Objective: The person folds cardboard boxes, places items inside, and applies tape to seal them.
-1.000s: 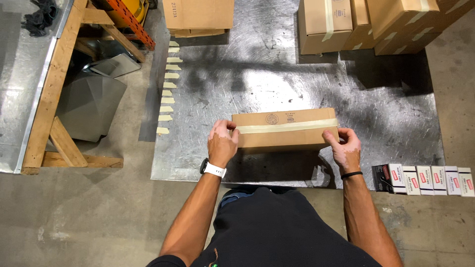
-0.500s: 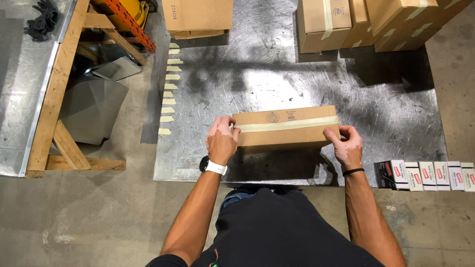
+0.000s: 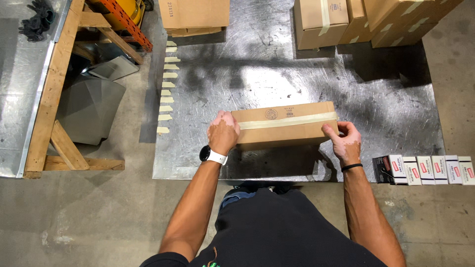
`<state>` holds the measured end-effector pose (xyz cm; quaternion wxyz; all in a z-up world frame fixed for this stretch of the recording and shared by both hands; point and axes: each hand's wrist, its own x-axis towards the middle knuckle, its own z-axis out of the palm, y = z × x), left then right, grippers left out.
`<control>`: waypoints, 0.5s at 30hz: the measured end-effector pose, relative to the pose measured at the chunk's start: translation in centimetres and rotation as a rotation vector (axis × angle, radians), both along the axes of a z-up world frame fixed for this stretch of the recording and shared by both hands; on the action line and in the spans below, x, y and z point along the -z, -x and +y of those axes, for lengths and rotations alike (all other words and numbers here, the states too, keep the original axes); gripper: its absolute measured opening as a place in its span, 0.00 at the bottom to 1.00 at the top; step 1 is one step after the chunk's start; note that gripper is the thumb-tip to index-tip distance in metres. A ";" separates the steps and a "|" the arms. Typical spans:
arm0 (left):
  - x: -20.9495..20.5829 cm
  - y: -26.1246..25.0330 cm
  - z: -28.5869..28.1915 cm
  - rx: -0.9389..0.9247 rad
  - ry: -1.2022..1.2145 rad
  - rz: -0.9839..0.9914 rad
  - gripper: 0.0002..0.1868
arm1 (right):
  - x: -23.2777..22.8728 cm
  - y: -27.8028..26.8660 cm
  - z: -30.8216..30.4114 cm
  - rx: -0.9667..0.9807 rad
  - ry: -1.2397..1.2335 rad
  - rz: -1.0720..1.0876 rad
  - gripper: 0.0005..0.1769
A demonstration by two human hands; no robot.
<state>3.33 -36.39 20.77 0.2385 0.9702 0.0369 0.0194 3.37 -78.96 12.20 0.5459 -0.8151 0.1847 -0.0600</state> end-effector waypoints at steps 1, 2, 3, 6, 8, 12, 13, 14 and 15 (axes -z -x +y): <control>-0.3 0.1 -0.1 0.000 0.000 0.000 0.05 | -1.2 0.5 0.5 0.000 0.000 0.000 0.31; -0.6 0.1 0.0 0.037 0.003 0.007 0.07 | -2.5 0.7 1.1 -0.013 0.178 -0.043 0.33; -0.9 0.2 0.0 0.074 0.006 0.014 0.10 | -3.7 1.0 1.6 -0.027 0.356 -0.086 0.36; -2.8 1.1 0.2 0.078 0.086 0.031 0.11 | -7.2 -0.2 5.1 -0.031 0.943 -0.456 0.42; -4.4 1.6 -0.2 0.083 0.099 0.010 0.10 | -10.5 -0.6 10.9 -0.189 0.974 -0.509 0.38; -6.6 2.8 -1.4 0.106 0.121 -0.120 0.10 | -9.2 -4.0 19.8 -0.904 0.876 -0.383 0.27; -6.8 3.1 -1.6 0.095 0.118 -0.130 0.10 | -9.0 -4.8 21.2 -0.910 0.877 -0.397 0.27; -6.9 3.4 -1.7 0.100 0.093 -0.170 0.09 | -8.8 -5.7 22.7 -0.979 0.856 -0.309 0.19; -7.0 3.5 -1.9 0.104 0.067 -0.211 0.07 | -8.7 -6.5 24.1 -1.046 0.834 -0.219 0.11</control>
